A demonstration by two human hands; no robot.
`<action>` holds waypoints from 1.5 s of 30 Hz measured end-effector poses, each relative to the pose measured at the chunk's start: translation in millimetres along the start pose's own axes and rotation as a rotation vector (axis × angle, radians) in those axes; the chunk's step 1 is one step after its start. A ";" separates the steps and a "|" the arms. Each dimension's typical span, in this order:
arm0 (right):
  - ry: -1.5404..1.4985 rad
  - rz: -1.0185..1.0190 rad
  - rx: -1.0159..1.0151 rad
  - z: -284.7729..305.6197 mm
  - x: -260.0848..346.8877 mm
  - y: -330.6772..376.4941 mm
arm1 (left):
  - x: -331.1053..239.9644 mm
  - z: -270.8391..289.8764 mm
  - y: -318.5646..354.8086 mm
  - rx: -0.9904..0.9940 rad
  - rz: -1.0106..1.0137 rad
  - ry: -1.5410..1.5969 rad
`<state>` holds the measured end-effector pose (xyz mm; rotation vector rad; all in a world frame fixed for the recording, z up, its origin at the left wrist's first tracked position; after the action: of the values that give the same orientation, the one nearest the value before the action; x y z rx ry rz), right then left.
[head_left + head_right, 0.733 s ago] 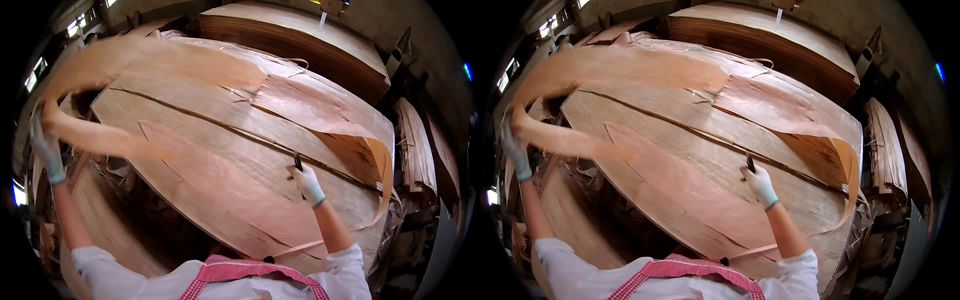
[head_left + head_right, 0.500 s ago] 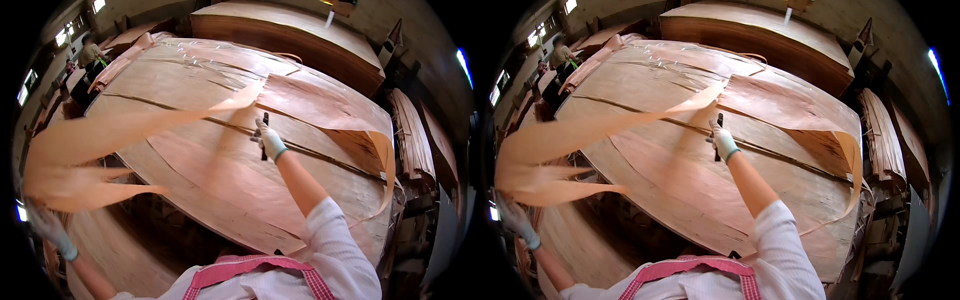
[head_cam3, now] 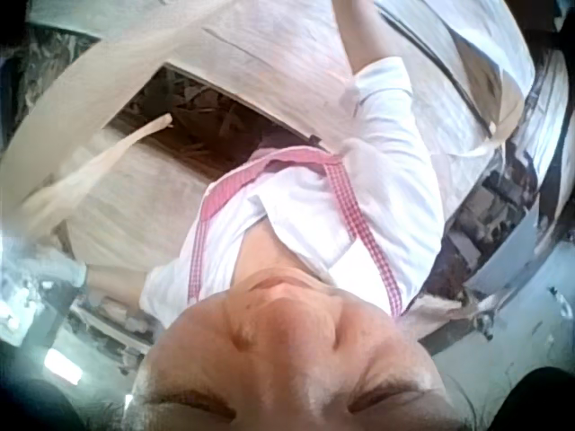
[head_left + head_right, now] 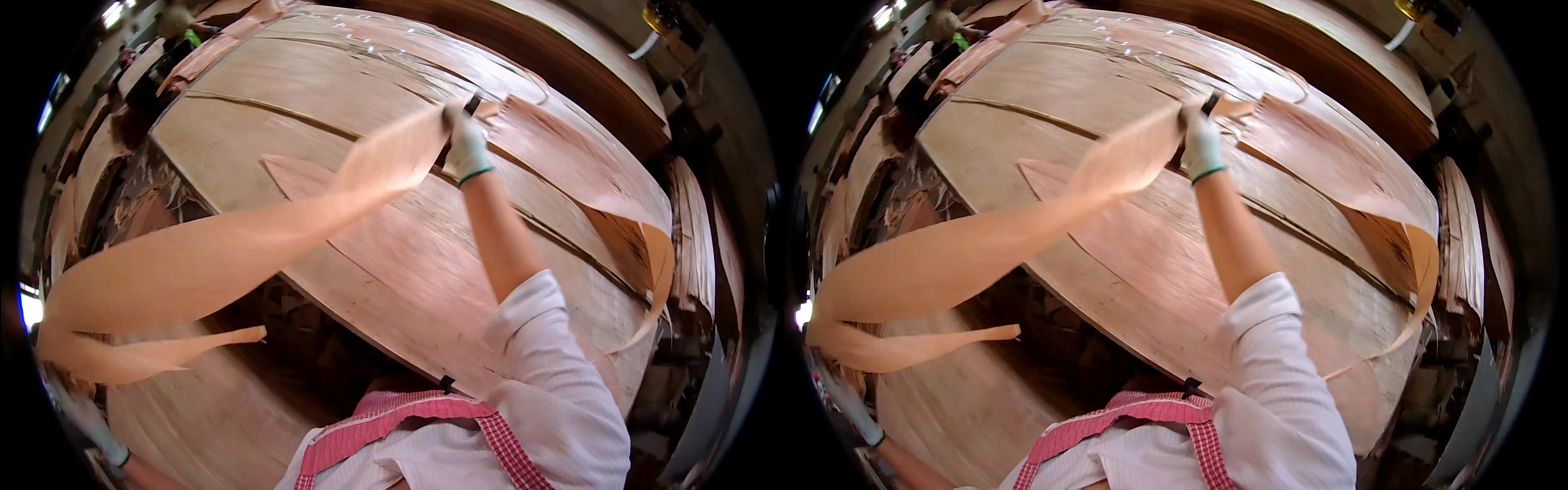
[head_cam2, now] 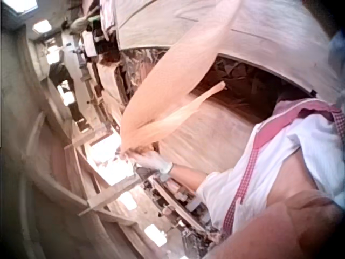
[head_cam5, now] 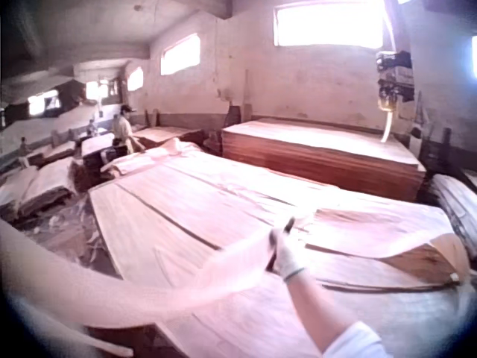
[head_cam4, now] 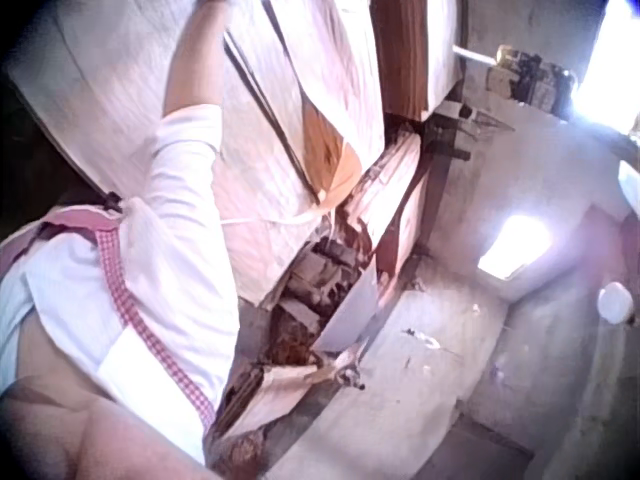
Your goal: The person applies thin strips of wood veneer to a large wooden board using a utility knife. They smooth the veneer onto the surface, cut the strips to fit the edges, and peel back sections to adjust the placement. The process involves repeated cutting and smoothing of the veneer material.
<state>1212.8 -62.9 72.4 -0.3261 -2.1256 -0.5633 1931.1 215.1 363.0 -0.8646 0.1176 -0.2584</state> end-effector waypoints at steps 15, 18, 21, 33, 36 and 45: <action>0.056 0.877 -0.989 424.0 460.2 526.7 | -389.5 -305.7 -109.8 0.414 -1.029 0.676; 0.178 0.864 -1.079 471.4 485.4 641.4 | -463.9 -331.5 -99.9 0.326 -1.201 0.565; 0.113 0.855 -1.106 443.4 436.0 640.4 | -461.7 -399.5 -108.9 0.329 -1.057 0.540; -0.138 0.314 -1.014 545.7 157.4 437.6 | -325.7 -482.6 -68.2 0.528 -0.651 0.330; -0.175 0.183 -0.961 576.1 88.6 416.7 | -373.0 -454.8 -31.7 0.614 -0.465 0.451; -0.088 -0.239 -0.598 571.0 60.7 397.8 | -328.0 -427.7 -85.6 0.618 -0.351 0.020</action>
<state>948.1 570.4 -57.0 -0.4317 -2.0522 -1.3509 1512.2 -63.7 151.9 -0.2608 -0.0962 -0.5956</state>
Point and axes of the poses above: each hand's wrist, its own y-axis away from the middle knuckle, its own z-axis out of the back of the hand, x = y × z, the point moved 5 cm from there along -y, towards the middle knuckle, and after that the axes turned 15 degrees about -z, right-handed, at the moved point
